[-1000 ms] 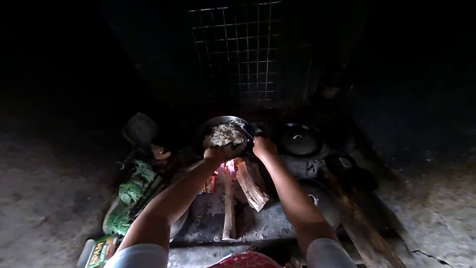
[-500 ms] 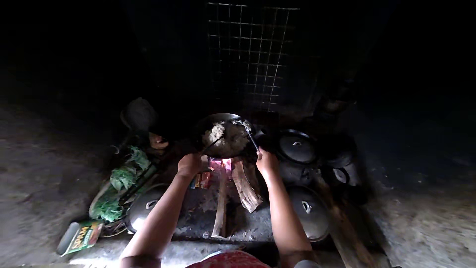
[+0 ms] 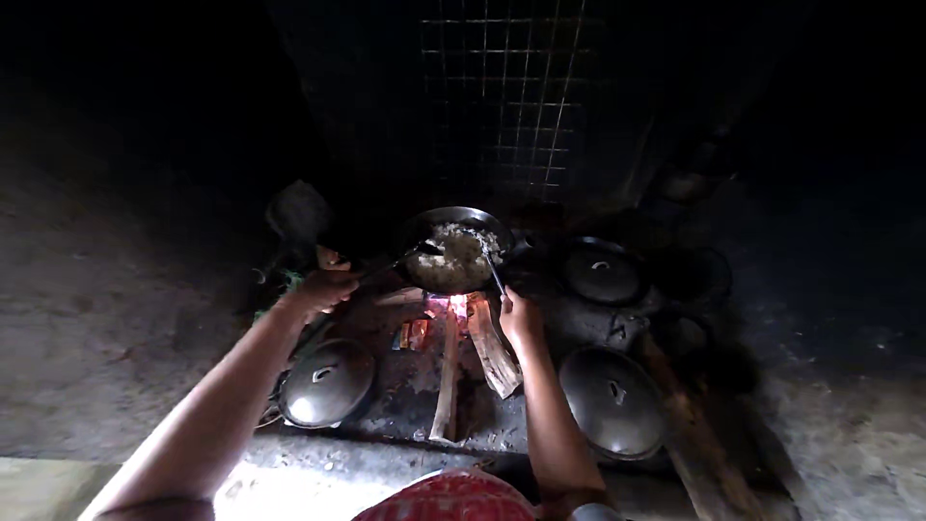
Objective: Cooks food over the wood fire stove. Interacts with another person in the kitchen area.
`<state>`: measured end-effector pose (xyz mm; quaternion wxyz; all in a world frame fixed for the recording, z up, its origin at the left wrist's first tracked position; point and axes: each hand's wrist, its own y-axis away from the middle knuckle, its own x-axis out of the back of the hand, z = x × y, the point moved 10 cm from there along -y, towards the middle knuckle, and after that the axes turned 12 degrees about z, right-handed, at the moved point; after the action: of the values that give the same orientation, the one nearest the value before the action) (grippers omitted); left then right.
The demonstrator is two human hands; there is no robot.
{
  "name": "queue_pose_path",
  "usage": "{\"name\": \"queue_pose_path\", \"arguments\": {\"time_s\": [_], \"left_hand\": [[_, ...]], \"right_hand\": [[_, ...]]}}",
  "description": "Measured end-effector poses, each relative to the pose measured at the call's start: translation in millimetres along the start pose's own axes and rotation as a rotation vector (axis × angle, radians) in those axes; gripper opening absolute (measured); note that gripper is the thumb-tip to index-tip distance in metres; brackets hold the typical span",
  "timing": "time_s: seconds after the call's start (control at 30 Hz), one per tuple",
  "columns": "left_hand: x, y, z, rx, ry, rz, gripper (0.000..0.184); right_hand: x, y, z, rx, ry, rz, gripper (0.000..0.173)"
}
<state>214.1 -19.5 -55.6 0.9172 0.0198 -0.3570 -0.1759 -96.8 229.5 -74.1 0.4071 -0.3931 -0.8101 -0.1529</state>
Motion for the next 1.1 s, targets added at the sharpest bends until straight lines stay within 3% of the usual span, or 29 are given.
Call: {"name": "queue_pose_path", "arguments": {"time_s": [0.17, 0.27, 0.4, 0.57, 0.73, 0.83, 0.97, 1.1], "left_hand": [[17.5, 19.5, 32.7, -0.188, -0.447, -0.007, 0.031], [-14.6, 22.1, 42.8, -0.291, -0.659, -0.066, 0.037], [-65.0, 13.2, 47.5, -0.261, -0.848, -0.048, 0.044], [-108.3, -7.7, 55.2, -0.249, -0.678, -0.084, 0.049], [-103.9, -44.6, 32.4, 0.138, -0.072, -0.07, 0.039], [-75.0, -64.4, 41.4, 0.122, -0.162, -0.125, 0.034], [-26.1, -60.2, 92.5, -0.014, -0.299, -0.123, 0.041], [-24.6, -78.2, 116.8, -0.104, -0.313, -0.035, 0.041]], "right_hand": [[4.7, 5.7, 11.6, 0.009, -0.085, -0.004, 0.042], [5.7, 4.4, 19.6, -0.013, -0.098, -0.012, 0.042], [10.4, 2.1, 26.3, -0.007, -0.093, 0.02, 0.044], [8.9, -0.1, 34.5, -0.035, -0.039, -0.016, 0.045], [4.5, 0.4, 26.4, -0.02, 0.135, -0.133, 0.05], [14.6, -3.6, 11.8, 0.067, 0.22, -0.181, 0.054], [22.9, -13.5, -10.6, 0.189, 0.37, -0.25, 0.05], [19.5, -9.6, -29.5, 0.246, 0.435, -0.291, 0.036]]}}
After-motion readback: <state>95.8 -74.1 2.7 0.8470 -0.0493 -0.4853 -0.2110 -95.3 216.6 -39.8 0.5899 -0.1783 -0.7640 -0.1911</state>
